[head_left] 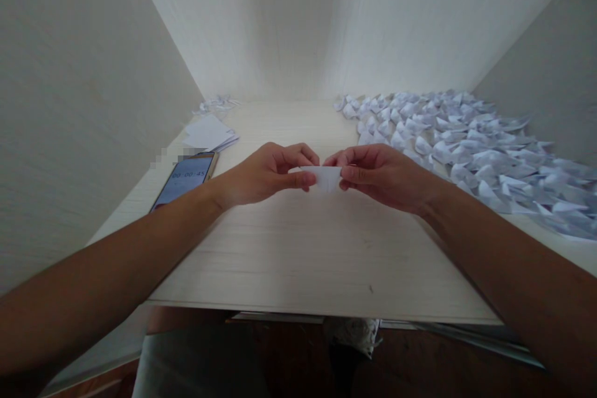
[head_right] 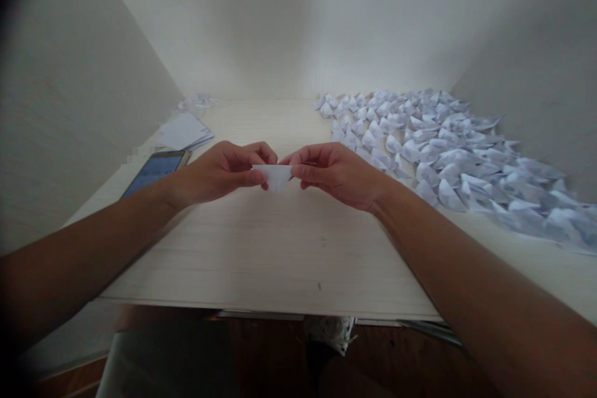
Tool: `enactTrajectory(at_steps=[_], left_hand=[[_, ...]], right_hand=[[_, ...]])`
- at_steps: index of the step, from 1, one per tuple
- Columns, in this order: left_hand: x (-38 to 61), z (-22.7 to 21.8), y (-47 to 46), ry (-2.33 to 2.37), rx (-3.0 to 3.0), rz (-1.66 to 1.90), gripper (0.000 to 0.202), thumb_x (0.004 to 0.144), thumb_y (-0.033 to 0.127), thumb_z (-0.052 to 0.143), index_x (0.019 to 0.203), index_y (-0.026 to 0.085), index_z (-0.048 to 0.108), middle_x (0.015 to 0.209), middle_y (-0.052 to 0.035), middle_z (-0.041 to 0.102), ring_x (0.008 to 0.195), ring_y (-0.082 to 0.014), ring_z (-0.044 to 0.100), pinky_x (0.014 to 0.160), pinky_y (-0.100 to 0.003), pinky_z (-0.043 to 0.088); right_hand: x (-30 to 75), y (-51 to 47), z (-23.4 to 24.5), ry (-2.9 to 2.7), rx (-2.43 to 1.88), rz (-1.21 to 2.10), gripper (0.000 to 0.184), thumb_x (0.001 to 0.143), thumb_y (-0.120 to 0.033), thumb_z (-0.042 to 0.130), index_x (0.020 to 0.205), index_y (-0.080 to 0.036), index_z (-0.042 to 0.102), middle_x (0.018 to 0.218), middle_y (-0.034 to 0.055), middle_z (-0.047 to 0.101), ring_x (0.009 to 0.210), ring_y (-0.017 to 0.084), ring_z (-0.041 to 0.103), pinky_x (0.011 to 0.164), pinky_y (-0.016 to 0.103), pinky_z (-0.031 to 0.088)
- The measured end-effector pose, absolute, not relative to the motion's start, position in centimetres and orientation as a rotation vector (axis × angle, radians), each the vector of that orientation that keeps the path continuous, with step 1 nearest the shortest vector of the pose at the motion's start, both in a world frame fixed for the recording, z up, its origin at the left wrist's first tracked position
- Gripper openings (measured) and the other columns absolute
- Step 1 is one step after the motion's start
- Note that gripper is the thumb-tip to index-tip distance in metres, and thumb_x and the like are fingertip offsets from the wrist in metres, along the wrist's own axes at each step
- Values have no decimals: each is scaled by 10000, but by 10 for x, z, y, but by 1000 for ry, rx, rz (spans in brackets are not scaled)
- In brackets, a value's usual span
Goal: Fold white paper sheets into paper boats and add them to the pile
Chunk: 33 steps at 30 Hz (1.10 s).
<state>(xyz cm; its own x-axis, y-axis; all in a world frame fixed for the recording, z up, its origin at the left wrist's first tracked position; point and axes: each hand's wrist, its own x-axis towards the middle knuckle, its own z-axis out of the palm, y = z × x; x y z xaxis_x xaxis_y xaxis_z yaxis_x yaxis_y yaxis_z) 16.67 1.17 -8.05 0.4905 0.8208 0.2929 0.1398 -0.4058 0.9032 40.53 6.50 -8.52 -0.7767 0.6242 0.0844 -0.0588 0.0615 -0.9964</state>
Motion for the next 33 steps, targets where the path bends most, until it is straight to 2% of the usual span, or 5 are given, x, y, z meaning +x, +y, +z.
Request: enactTrajectory(at_steps=[6,11,18,29,33], left_hand=[[175,-89,5,719,1491,1036,325,859,490,803,785,187,715,848,-47,682,692,-131,630,611,-301,556],[175,-91,3,687,1320,970,306,910,493,750,894,189,724,822,-66,704,741,-160,675,656,-309,574],[184,-87,-3,602,861,1041,252,761,321,913,808,142,743,767,-29,701,702,-111,657,653,-217,554],[185,-87,-7,547,855,937,238,762,305,913,784,135,748,768,-43,702,697,-137,690,633,-244,572],[188,-85,-9,534,868,945,190,791,279,890,823,149,756,836,-37,726,797,-158,730,727,-286,627]], right_hand=[[400,57,-84,-1678,-526,1789,294,807,-437,840,844,-223,641,747,-17,665,668,130,628,606,274,516],[396,54,-84,-1544,-534,1775,280,776,-425,875,871,-241,687,810,-26,696,644,102,641,622,255,565],[394,50,-84,-1256,-475,2080,242,695,-298,955,864,-215,804,846,-12,748,698,69,651,672,172,556],[396,45,-86,-1395,-472,2183,279,755,-377,915,802,-184,720,816,-4,697,704,95,603,647,218,492],[395,46,-88,-1503,-483,2056,291,755,-391,906,790,-191,697,784,-12,665,680,105,566,617,243,455]])
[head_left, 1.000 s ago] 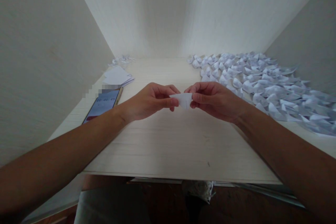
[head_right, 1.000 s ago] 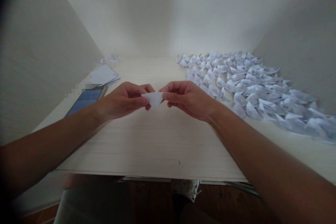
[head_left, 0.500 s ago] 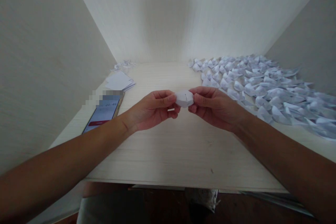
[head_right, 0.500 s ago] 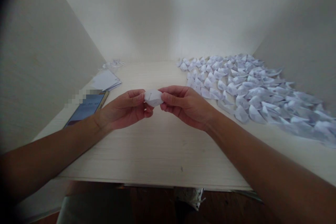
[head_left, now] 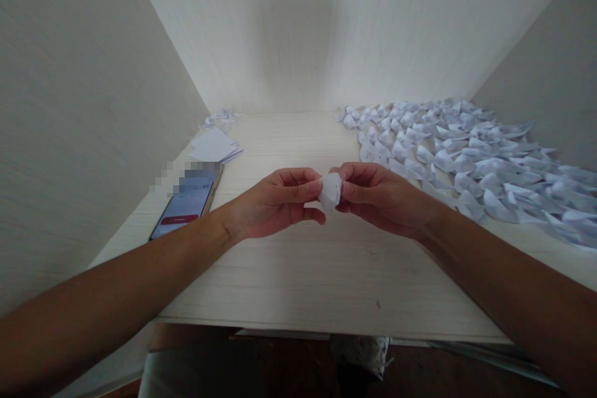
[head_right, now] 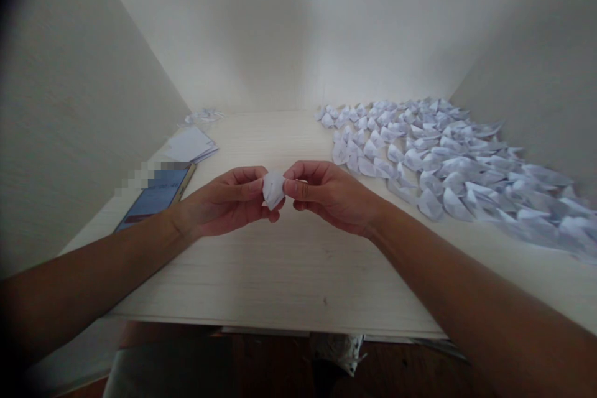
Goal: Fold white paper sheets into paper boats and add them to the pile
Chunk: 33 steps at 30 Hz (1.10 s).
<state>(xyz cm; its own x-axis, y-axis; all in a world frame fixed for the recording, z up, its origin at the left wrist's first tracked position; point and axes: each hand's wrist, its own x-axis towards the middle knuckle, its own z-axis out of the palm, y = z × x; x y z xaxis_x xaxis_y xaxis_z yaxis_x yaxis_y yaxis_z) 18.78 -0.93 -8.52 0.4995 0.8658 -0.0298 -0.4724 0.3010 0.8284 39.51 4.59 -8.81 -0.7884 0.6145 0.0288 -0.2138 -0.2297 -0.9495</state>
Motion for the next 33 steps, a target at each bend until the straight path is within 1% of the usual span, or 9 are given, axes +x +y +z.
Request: enactTrajectory(at_steps=[3,6,13,19,21,24,27,30,33], left_hand=[[189,-86,-9,534,867,935,170,814,285,873,869,166,766,915,-54,759,931,-205,757,830,-352,651],[189,-86,-9,545,859,918,182,823,289,868,896,155,769,917,-65,774,912,-203,769,858,-356,653],[190,-80,-10,578,850,953,142,833,238,855,836,134,758,841,-40,770,789,-155,761,788,-314,667],[189,-83,-3,743,1070,1094,196,791,258,885,834,129,745,820,-38,761,748,-130,733,700,-248,632],[187,-85,-1,817,1199,1184,214,776,263,892,858,140,737,830,-31,759,759,-134,733,706,-254,627],[185,-87,2,926,1378,1313,276,733,263,914,912,156,734,829,-18,747,762,-139,728,717,-263,624],[186,-87,0,1016,1511,1394,322,717,278,917,963,162,745,839,-22,745,767,-143,726,718,-266,624],[188,-84,-5,1079,1634,1439,247,752,292,886,921,166,755,845,-30,756,774,-147,727,752,-289,634],[189,-83,-9,1138,1766,1490,192,787,326,858,872,185,759,841,-35,762,770,-153,721,774,-314,638]], right_hand=[[394,48,-90,-1531,-479,1964,294,750,-393,903,801,-198,689,768,-19,651,669,111,554,616,260,448],[393,51,-91,-1539,-518,1856,305,728,-387,913,841,-208,693,752,-30,642,668,118,550,622,271,450],[395,54,-90,-1617,-514,1755,215,753,-348,893,854,-210,763,770,-16,681,677,115,559,620,264,439],[400,53,-80,-1643,-483,1767,152,851,-354,811,894,-208,807,764,8,714,685,116,605,622,263,458],[400,53,-79,-1714,-501,1667,169,863,-363,803,893,-196,801,763,17,729,692,122,626,631,268,474],[399,53,-80,-1791,-552,1506,219,800,-356,866,906,-186,777,759,22,746,706,142,666,662,289,514],[397,52,-83,-1851,-607,1346,279,771,-400,883,902,-184,764,785,34,763,716,162,684,669,310,534],[397,50,-83,-2003,-649,1097,252,826,-418,835,885,-180,779,790,36,768,698,151,666,652,297,518],[397,48,-81,-2115,-621,870,191,890,-381,778,895,-190,793,796,27,769,684,133,652,636,275,498]])
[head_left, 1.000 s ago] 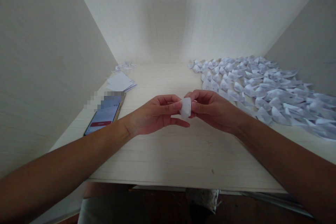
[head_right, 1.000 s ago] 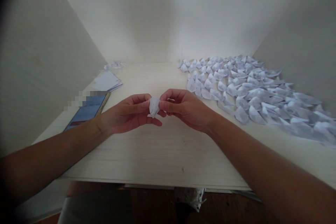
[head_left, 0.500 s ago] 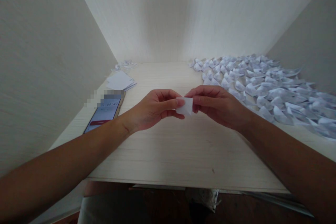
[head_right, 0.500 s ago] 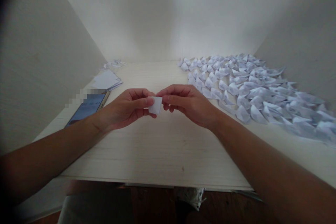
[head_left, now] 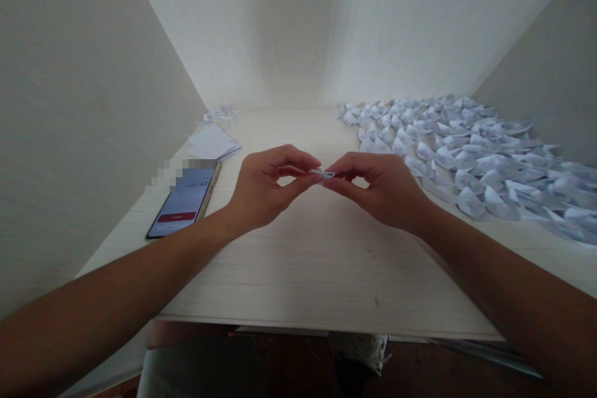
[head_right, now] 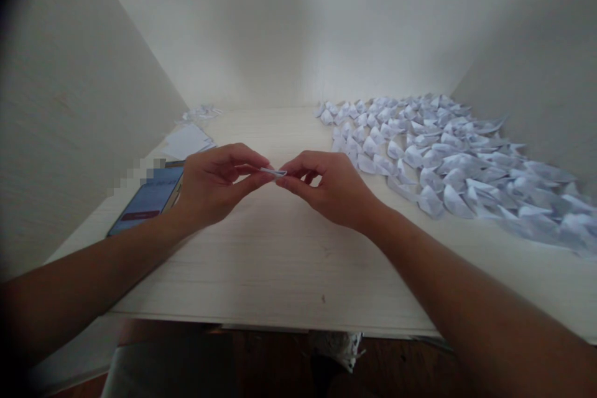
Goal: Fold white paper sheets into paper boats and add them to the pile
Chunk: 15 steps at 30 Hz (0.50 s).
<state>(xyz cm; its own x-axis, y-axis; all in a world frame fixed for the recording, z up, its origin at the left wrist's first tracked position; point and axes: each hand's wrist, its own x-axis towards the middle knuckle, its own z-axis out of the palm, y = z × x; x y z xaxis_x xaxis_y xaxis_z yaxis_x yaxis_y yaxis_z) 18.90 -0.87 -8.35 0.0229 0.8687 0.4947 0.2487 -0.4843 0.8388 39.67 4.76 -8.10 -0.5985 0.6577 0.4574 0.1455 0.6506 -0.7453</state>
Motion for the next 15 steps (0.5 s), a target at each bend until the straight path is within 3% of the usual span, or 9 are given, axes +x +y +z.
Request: enactTrajectory(at_steps=[7,15], left_hand=[[186,-86,-10,1186,2050,1581,114,842,347,825,878,248,782,829,-43,768,757,-172,705,738,-333,602],[184,-82,-11,1101,2125,1605,60,844,288,824,886,255,796,852,-43,782,749,-171,712,729,-326,578]], right_hand=[[394,43,-81,-2150,-548,584,121,938,-323,728,944,-232,808,882,25,793,707,135,676,636,264,508],[396,38,-77,-2123,-545,578,145,938,-361,731,934,-262,836,936,37,822,805,193,746,713,317,553]])
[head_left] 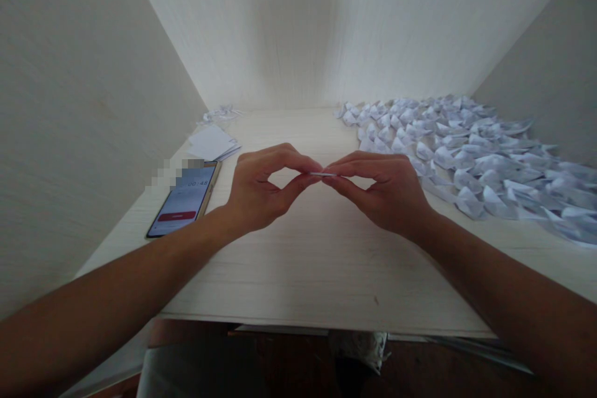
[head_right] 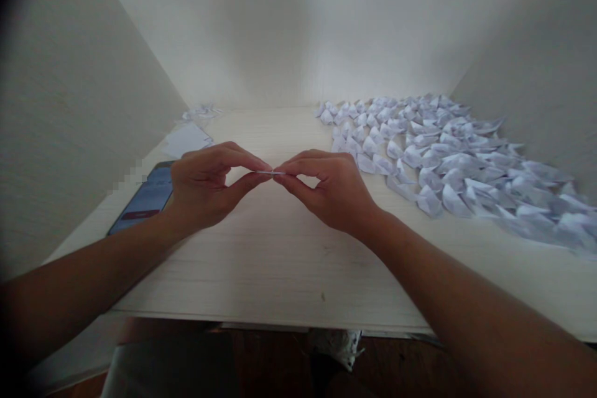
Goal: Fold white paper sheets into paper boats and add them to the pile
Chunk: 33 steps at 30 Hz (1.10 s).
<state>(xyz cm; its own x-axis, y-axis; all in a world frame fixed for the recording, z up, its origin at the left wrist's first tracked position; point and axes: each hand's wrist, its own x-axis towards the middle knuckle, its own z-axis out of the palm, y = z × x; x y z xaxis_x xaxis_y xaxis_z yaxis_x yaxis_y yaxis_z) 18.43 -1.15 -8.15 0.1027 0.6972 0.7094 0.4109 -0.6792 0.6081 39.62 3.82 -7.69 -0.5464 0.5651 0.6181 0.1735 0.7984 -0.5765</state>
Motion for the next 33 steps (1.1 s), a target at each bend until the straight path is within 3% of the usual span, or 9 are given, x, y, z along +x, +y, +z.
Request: enactTrajectory(at_steps=[12,22,33], left_hand=[[186,-82,-12,1152,2022,1565,131,837,362,829,890,249,791,850,-50,784,771,-179,720,754,-332,612],[190,-84,-13,1143,1918,1622,162,809,358,853,865,235,764,812,-22,749,741,-158,702,714,-323,638],[195,-85,-13,1272,1738,1547,224,769,349,883,879,210,747,773,-14,735,715,-154,704,687,-301,609]], right_hand=[[395,41,-82,-2130,-558,566,140,897,-381,780,960,-257,794,946,31,806,806,188,716,693,319,531],[394,39,-82,-2150,-556,518,92,959,-297,689,929,-227,741,948,35,793,818,174,702,758,319,527],[389,35,-81,-2163,-739,762,200,922,-345,702,798,-196,753,711,-3,739,634,135,604,623,272,426]])
